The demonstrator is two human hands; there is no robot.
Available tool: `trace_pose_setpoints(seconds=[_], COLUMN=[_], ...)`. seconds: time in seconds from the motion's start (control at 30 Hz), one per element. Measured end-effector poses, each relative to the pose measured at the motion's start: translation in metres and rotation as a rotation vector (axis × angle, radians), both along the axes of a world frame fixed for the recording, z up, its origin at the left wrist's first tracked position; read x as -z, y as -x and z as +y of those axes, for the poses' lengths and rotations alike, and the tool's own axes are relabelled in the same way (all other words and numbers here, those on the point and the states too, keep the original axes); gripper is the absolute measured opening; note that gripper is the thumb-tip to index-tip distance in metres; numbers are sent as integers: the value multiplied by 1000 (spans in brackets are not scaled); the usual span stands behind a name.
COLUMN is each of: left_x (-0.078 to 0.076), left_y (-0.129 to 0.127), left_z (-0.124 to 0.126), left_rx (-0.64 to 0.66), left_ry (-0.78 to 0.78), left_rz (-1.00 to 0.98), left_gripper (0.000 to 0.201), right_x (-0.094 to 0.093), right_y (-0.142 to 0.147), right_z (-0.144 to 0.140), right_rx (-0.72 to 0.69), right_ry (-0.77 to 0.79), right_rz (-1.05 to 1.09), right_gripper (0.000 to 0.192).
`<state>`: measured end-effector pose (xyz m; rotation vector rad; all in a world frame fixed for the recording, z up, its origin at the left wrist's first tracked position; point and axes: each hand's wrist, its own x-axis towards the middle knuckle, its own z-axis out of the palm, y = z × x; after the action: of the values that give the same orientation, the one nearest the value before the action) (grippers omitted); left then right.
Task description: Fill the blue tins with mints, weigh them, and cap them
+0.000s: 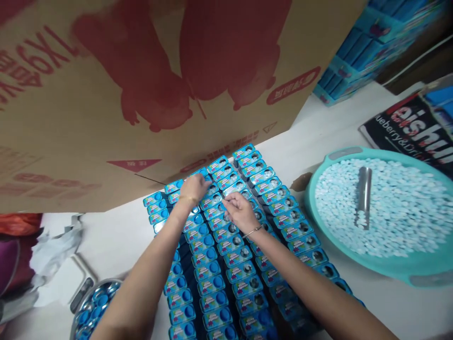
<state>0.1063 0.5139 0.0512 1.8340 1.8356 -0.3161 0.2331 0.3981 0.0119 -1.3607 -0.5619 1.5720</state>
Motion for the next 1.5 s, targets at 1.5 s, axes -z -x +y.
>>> trace_pose_setpoints(seconds=[1.5], left_x=[-34], left_y=[-14], left_z=[-125], left_rx=[861], left_ry=[19], left_rz=[-310], left_gripper=[19], right_x=[-19], right_y=[-7], right_z=[-45], right_rx=[-176], right_ry=[400], right_rz=[366], right_gripper=[42])
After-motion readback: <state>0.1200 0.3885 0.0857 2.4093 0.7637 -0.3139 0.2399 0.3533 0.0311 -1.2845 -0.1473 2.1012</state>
